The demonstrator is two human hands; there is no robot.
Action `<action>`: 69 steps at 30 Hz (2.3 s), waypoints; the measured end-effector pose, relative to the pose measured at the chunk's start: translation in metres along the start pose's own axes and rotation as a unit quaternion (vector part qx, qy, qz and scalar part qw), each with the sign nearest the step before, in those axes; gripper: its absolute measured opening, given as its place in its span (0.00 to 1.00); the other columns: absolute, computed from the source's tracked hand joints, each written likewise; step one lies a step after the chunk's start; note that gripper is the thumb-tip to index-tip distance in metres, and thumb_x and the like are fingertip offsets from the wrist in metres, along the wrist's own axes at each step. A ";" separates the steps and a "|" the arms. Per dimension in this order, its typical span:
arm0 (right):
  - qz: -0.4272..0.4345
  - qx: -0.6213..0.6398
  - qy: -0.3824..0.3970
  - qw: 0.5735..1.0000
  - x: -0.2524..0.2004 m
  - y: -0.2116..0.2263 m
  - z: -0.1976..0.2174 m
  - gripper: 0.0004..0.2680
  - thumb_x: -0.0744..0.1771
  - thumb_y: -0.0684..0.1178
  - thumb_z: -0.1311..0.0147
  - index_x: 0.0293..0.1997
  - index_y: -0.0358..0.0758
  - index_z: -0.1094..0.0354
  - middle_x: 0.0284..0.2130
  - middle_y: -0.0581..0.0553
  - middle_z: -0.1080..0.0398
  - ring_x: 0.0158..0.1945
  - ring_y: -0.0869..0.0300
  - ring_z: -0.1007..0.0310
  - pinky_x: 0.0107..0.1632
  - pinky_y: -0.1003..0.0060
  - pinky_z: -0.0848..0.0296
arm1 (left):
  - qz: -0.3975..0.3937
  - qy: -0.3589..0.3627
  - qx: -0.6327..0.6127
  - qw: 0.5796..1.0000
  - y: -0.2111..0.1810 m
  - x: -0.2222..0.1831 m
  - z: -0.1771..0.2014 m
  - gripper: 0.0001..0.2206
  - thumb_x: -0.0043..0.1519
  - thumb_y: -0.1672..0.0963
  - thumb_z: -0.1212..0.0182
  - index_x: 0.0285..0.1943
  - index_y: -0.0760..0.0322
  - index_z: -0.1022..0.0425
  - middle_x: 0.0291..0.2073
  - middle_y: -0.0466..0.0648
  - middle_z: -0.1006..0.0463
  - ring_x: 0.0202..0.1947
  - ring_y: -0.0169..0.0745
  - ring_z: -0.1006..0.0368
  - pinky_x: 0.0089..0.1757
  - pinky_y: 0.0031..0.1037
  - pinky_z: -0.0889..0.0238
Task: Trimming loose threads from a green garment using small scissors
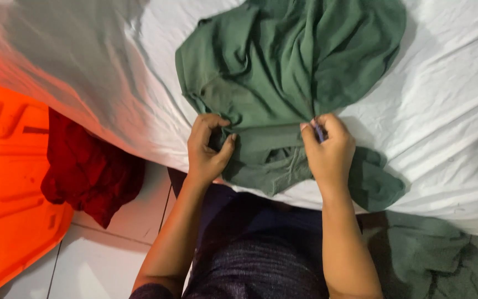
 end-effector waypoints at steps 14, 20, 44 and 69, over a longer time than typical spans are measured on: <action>0.262 -0.132 -0.022 0.956 -0.001 0.074 0.006 0.04 0.66 0.45 0.35 0.40 0.51 0.26 0.35 0.60 0.30 0.32 0.64 0.24 0.37 0.71 0.24 | -0.016 -0.012 -0.032 0.999 -0.006 0.003 0.001 0.10 0.58 0.62 0.31 0.47 0.65 0.22 0.36 0.50 0.26 0.35 0.43 0.30 0.40 0.33 0.35; 0.205 -0.128 0.054 0.969 0.009 0.047 -0.018 0.06 0.64 0.47 0.33 0.41 0.47 0.25 0.35 0.54 0.28 0.33 0.54 0.21 0.36 0.60 0.23 | -0.012 -0.003 -0.045 0.999 -0.003 0.000 0.003 0.12 0.57 0.60 0.28 0.48 0.65 0.22 0.38 0.50 0.26 0.35 0.42 0.29 0.41 0.33 0.34; 0.252 0.036 0.036 0.966 -0.046 0.069 -0.016 0.02 0.67 0.40 0.41 0.42 0.39 0.28 0.34 0.49 0.27 0.31 0.56 0.22 0.33 0.66 0.23 | 0.050 -0.013 -0.026 0.998 0.016 -0.004 0.004 0.10 0.64 0.60 0.36 0.53 0.67 0.22 0.36 0.50 0.21 0.34 0.45 0.25 0.40 0.34 0.31; 0.156 0.191 0.111 0.963 -0.027 0.066 -0.016 0.08 0.66 0.43 0.35 0.46 0.36 0.27 0.30 0.47 0.31 0.24 0.61 0.36 0.27 0.68 0.34 | -0.111 0.052 0.010 0.992 -0.023 -0.007 -0.007 0.06 0.58 0.60 0.31 0.42 0.62 0.22 0.34 0.48 0.19 0.39 0.54 0.24 0.45 0.39 0.34</action>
Point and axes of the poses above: each hand's wrist, its own x-axis towards the middle knuckle, its own z-axis out of the back of the hand, y = z × x, the point moved 6 cm from there along x, towards the middle knuckle
